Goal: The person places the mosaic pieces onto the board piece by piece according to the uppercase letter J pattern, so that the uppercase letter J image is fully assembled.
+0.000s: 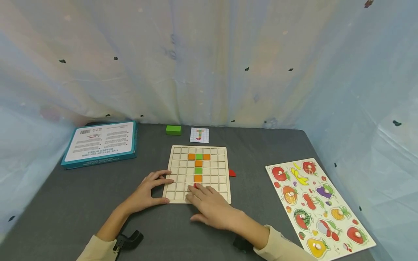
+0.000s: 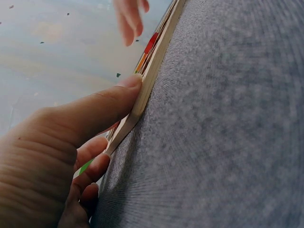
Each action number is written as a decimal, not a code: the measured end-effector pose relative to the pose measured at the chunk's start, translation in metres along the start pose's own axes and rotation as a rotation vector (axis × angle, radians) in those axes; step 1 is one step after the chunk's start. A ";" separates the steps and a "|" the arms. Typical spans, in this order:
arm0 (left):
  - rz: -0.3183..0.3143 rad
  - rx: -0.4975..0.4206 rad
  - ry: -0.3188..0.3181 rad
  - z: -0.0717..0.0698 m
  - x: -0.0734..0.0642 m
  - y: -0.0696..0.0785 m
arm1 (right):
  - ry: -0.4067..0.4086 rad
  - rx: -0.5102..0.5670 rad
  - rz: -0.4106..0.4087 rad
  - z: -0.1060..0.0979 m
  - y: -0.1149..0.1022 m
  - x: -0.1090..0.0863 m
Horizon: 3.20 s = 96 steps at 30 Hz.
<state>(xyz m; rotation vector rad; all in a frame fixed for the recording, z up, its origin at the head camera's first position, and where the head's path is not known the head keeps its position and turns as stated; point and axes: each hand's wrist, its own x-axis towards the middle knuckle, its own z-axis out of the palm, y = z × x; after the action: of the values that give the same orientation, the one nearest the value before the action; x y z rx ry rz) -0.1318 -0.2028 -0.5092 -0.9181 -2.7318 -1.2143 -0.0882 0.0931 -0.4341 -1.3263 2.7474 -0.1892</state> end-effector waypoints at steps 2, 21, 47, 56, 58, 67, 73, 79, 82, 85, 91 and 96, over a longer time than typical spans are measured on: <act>0.001 0.005 0.002 0.000 0.000 0.000 | -0.065 0.020 0.007 0.002 -0.006 -0.006; -0.020 -0.007 -0.006 -0.001 0.000 0.003 | -0.061 0.095 0.003 0.011 0.005 -0.014; -0.007 -0.014 0.002 -0.001 0.000 0.001 | -0.002 0.086 0.092 0.011 0.016 -0.016; -0.006 -0.017 -0.001 -0.001 0.000 0.001 | 0.238 0.149 0.174 0.000 0.048 -0.021; -0.010 -0.018 -0.004 -0.002 0.001 0.002 | 0.329 0.150 0.217 -0.001 0.060 -0.022; -0.016 -0.020 -0.010 -0.003 0.001 0.004 | 0.355 0.210 0.484 0.009 0.109 -0.028; -0.024 -0.022 -0.012 -0.002 0.000 0.003 | 0.346 0.257 0.480 0.014 0.117 -0.029; -0.028 -0.016 -0.013 -0.003 0.000 0.004 | 0.373 0.250 0.471 0.015 0.118 -0.030; -0.028 -0.018 -0.014 -0.003 0.000 0.005 | 0.369 0.267 0.489 0.016 0.118 -0.031; -0.033 -0.026 -0.017 -0.003 0.001 0.005 | 0.362 0.286 0.502 0.016 0.119 -0.031; -0.035 -0.025 -0.018 -0.003 0.001 0.006 | 0.356 0.326 0.501 0.014 0.118 -0.029; -0.031 -0.026 -0.016 -0.003 0.001 0.006 | 0.358 0.366 0.487 0.012 0.118 -0.028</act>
<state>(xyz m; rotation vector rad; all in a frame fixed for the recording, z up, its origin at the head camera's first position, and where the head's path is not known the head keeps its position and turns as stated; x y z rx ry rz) -0.1302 -0.2010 -0.5029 -0.8952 -2.7597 -1.2553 -0.1605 0.1863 -0.4631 -0.5557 3.0082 -0.9093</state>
